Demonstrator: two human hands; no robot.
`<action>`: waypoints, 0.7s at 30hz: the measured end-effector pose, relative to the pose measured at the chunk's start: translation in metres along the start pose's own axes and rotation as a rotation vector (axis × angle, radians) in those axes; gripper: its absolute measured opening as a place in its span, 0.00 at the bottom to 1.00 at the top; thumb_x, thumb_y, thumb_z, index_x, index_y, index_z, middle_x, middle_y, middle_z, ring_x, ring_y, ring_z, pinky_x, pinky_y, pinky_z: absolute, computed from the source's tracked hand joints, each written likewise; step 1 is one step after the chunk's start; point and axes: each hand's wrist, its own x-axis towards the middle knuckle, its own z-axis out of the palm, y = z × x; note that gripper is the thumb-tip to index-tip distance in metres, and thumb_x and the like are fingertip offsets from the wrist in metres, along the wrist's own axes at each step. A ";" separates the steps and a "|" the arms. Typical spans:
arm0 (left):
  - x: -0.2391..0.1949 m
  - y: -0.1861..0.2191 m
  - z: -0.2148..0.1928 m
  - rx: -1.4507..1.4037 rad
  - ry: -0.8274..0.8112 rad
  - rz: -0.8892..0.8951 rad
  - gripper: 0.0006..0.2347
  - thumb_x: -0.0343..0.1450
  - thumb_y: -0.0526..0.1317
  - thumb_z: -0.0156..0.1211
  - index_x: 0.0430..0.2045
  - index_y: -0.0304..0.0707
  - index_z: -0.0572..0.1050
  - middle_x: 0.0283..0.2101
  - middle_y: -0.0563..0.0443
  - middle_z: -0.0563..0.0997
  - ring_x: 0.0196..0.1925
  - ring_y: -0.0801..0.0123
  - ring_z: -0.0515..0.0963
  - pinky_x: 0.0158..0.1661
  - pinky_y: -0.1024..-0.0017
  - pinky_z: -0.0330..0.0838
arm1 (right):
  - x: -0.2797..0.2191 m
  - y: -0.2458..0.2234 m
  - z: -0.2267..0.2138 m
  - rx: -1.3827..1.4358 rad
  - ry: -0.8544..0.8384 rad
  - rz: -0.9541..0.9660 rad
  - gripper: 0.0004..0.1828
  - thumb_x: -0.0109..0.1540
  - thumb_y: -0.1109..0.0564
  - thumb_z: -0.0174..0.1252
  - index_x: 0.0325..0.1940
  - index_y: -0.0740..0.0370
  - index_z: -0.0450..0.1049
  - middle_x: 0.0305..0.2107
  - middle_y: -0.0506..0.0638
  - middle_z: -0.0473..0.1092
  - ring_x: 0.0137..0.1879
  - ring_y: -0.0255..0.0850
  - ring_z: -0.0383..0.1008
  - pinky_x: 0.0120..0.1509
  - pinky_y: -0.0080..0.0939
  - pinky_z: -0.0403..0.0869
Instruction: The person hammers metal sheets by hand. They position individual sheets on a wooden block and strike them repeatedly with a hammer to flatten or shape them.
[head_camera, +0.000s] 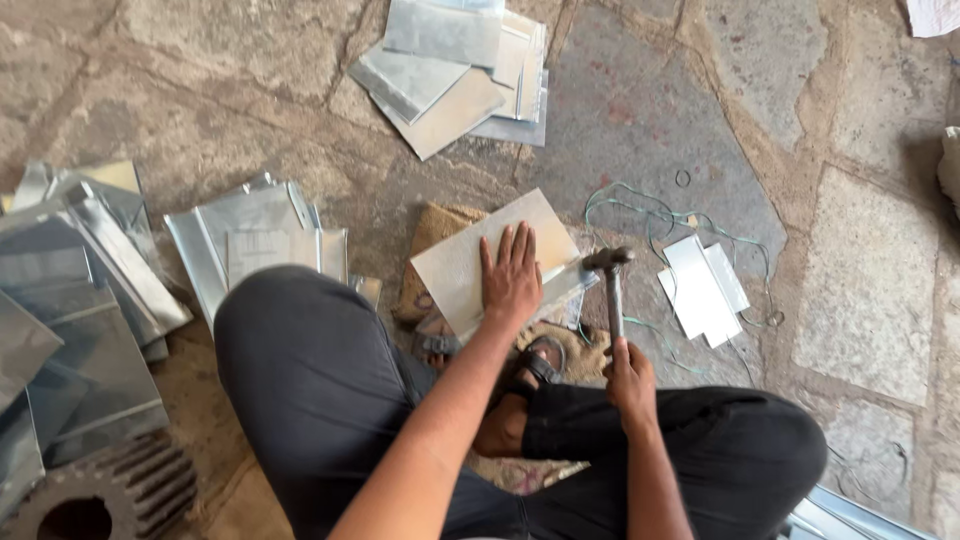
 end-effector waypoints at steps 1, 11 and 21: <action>-0.001 -0.002 -0.004 -0.006 -0.009 0.007 0.28 0.78 0.50 0.38 0.74 0.44 0.44 0.79 0.55 0.43 0.80 0.62 0.43 0.73 0.43 0.32 | -0.003 0.001 0.001 0.067 -0.006 -0.002 0.23 0.71 0.41 0.44 0.40 0.63 0.71 0.17 0.46 0.61 0.17 0.33 0.55 0.19 0.36 0.54; 0.037 -0.076 -0.068 -0.352 -0.251 -0.370 0.29 0.66 0.57 0.67 0.57 0.40 0.73 0.52 0.45 0.84 0.52 0.57 0.86 0.51 0.56 0.81 | 0.028 0.017 0.014 0.504 -0.197 0.240 0.15 0.68 0.45 0.54 0.38 0.57 0.64 0.18 0.40 0.52 0.18 0.27 0.47 0.19 0.31 0.49; 0.012 0.003 -0.092 0.092 0.242 0.340 0.07 0.81 0.35 0.56 0.51 0.33 0.73 0.37 0.38 0.82 0.36 0.55 0.84 0.30 0.67 0.82 | 0.051 0.036 0.016 0.882 -0.352 0.360 0.19 0.68 0.39 0.50 0.37 0.55 0.64 0.17 0.40 0.53 0.17 0.27 0.47 0.18 0.28 0.48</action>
